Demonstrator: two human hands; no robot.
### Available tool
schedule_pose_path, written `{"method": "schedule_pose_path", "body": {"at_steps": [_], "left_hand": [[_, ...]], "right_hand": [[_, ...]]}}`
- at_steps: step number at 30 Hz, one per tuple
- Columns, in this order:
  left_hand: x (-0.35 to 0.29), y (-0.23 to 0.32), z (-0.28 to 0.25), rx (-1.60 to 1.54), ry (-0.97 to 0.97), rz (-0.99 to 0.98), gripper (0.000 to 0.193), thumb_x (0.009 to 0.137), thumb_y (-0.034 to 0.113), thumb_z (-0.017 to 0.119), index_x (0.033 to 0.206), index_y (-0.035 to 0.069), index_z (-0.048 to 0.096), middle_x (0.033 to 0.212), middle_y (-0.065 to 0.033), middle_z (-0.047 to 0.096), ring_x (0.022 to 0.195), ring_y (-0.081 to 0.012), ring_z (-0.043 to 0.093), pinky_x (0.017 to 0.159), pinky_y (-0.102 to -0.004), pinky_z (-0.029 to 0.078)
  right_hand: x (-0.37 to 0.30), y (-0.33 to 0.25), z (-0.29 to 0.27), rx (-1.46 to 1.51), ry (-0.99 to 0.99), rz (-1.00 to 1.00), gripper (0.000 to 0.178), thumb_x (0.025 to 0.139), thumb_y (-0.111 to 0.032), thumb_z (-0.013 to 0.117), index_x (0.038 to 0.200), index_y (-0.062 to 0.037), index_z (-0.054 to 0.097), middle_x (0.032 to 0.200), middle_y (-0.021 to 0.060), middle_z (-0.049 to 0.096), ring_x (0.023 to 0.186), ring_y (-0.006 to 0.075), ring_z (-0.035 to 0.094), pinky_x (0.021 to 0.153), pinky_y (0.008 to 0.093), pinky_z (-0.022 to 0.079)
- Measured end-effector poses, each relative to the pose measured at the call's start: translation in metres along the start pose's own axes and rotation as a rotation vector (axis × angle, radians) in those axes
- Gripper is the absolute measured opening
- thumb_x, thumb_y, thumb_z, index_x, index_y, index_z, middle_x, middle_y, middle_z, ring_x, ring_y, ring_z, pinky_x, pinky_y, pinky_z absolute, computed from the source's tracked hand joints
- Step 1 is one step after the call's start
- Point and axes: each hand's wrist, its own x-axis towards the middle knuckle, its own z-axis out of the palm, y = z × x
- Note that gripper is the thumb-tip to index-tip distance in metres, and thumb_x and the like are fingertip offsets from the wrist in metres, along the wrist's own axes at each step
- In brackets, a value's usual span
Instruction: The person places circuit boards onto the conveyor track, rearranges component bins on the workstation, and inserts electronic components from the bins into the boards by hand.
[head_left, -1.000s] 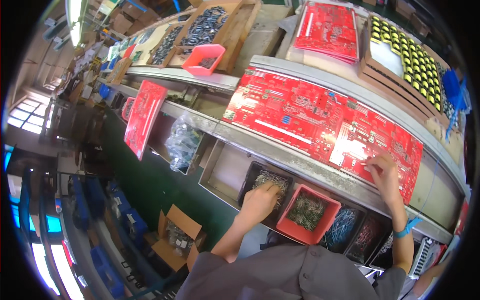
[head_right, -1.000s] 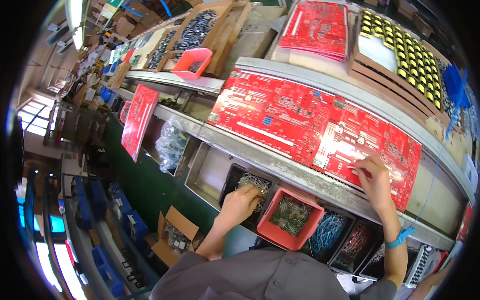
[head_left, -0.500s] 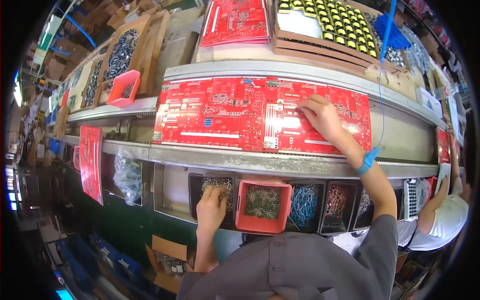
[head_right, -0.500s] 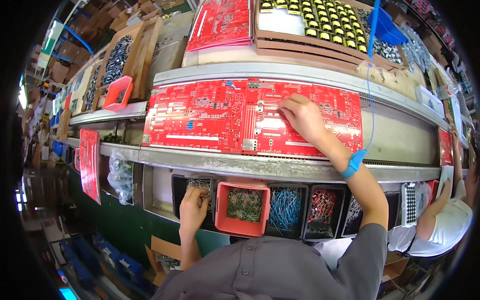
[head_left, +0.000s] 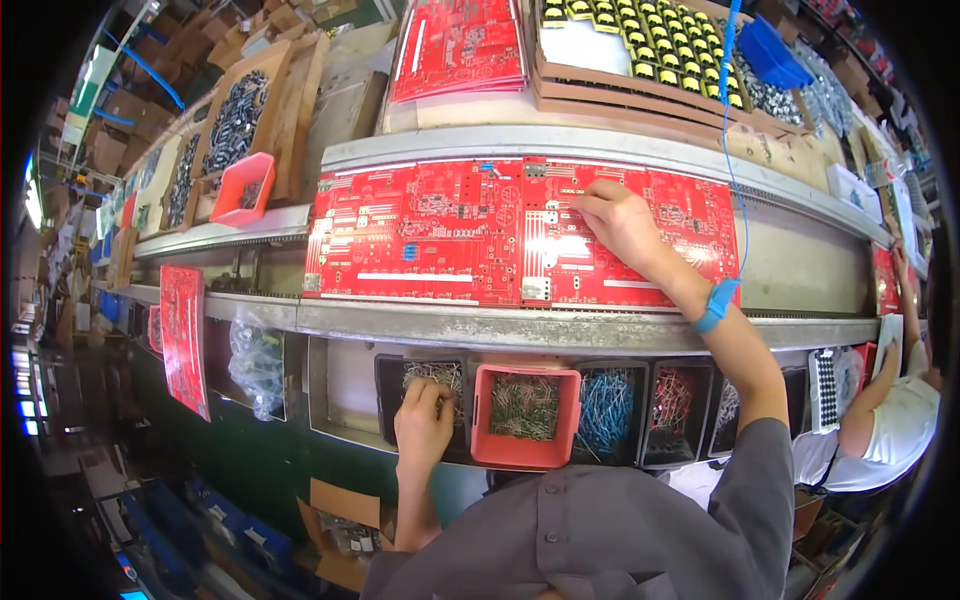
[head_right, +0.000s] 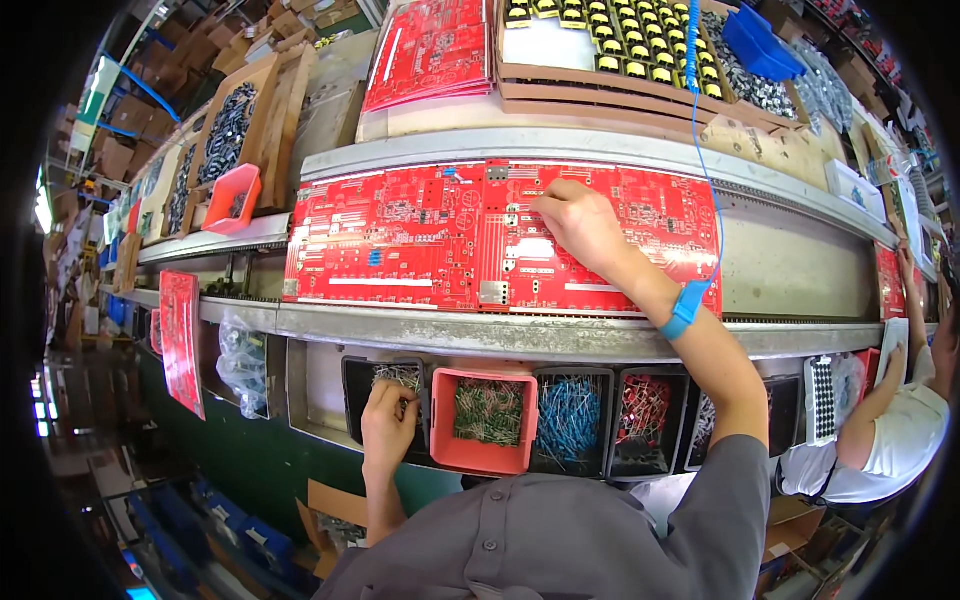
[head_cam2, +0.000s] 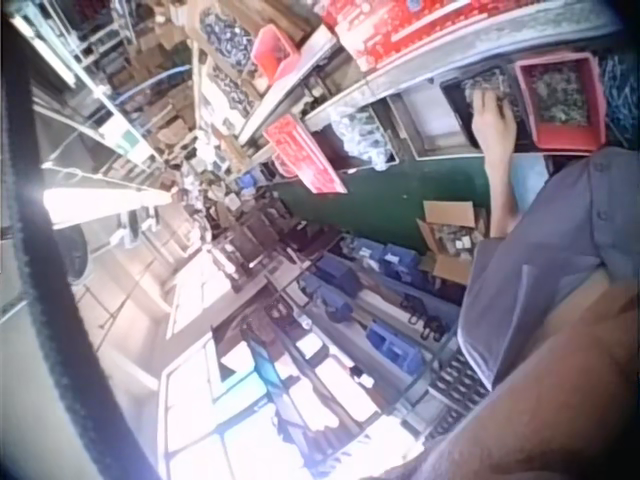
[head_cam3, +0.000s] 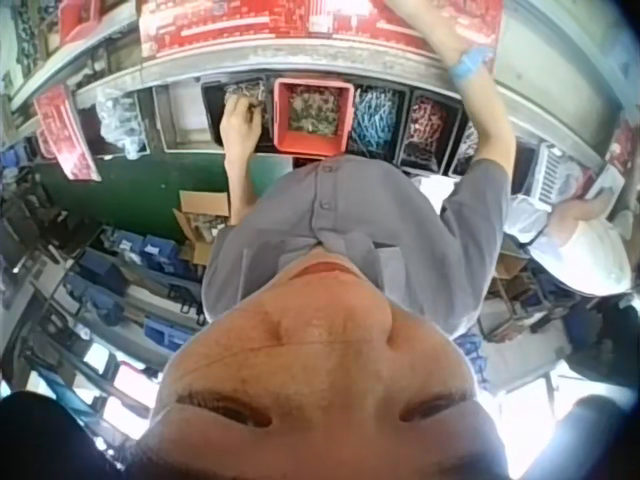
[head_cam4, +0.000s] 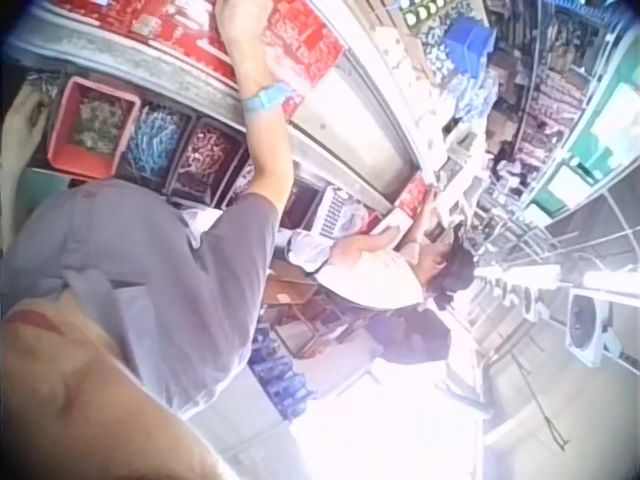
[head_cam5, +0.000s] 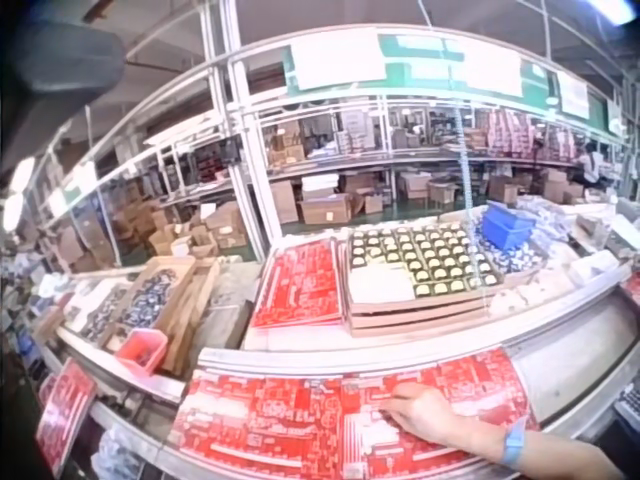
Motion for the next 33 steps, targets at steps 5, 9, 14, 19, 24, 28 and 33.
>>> {"method": "schedule_pose_path", "body": {"at_steps": [5,9,14,19,24,28,33], "left_hand": [[0.001,0.001,-0.001,-0.006,0.0,0.003,0.016,0.067,-0.008,0.067,0.075,0.002,0.057,0.078,-0.007,0.053,0.053,-0.017,0.045,0.05,-0.0295,0.038],[0.001,0.002,-0.002,-0.021,-0.004,0.001,0.016,0.067,-0.008,0.067,0.075,0.001,0.057,0.078,-0.0073,0.052,0.053,-0.0169,0.045,0.05,-0.0295,0.038],[0.001,0.002,-0.002,-0.018,-0.007,0.0,0.018,0.068,-0.008,0.068,0.08,0.001,0.058,0.078,-0.008,0.053,0.053,-0.0177,0.045,0.051,-0.03,0.039],[0.003,0.007,-0.002,0.007,0.041,-0.014,0.023,0.069,-0.007,0.068,0.089,0.002,0.061,0.081,-0.0083,0.054,0.054,-0.0184,0.046,0.052,-0.0306,0.041],[0.005,0.005,-0.006,0.089,-0.039,0.039,0.018,0.072,-0.003,0.067,0.089,0.002,0.062,0.084,-0.0098,0.058,0.062,-0.024,0.056,0.057,-0.0329,0.045],[0.007,0.0,-0.013,0.11,-0.048,0.092,0.01,0.074,-0.001,0.065,0.084,0.002,0.062,0.081,-0.011,0.059,0.068,-0.0283,0.06,0.06,-0.0355,0.047],[0.004,0.007,-0.019,0.142,-0.025,0.083,0.007,0.076,0.0,0.063,0.082,0.004,0.062,0.079,-0.0112,0.058,0.072,-0.0317,0.061,0.061,-0.0385,0.049]], "right_hand": [[-0.003,0.002,-0.002,-0.06,-0.005,-0.069,0.018,0.07,-0.003,0.065,0.088,-0.0061,0.069,0.083,0.0067,0.061,0.079,0.0244,0.059,0.069,0.0359,0.052],[-0.008,0.002,-0.007,-0.093,0.004,-0.061,0.02,0.069,-0.002,0.065,0.089,-0.0051,0.07,0.083,0.0065,0.061,0.08,0.0238,0.058,0.072,0.0352,0.051],[-0.017,-0.003,-0.01,-0.183,-0.042,-0.079,0.029,0.07,-0.002,0.062,0.098,-0.0055,0.068,0.099,0.0076,0.059,0.092,0.0251,0.057,0.078,0.036,0.048],[-0.019,-0.017,-0.02,-0.361,-0.098,-0.121,0.036,0.072,-0.006,0.06,0.107,-0.0058,0.065,0.106,0.0109,0.057,0.1,0.0274,0.053,0.083,0.039,0.043],[-0.019,-0.066,-0.025,-0.215,-0.166,-0.141,0.04,0.07,-0.004,0.06,0.109,-0.0059,0.064,0.107,0.0129,0.056,0.101,0.0298,0.053,0.083,0.0429,0.043],[-0.015,-0.126,-0.03,0.096,-0.348,-0.291,0.028,0.068,-0.009,0.062,0.096,-0.0068,0.065,0.095,0.0077,0.057,0.093,0.0221,0.054,0.077,0.036,0.042],[-0.011,-0.178,-0.019,0.195,-0.486,-0.497,0.012,0.07,-0.012,0.059,0.081,-0.0061,0.061,0.082,0.0046,0.057,0.084,0.0199,0.055,0.074,0.0328,0.043]]}}
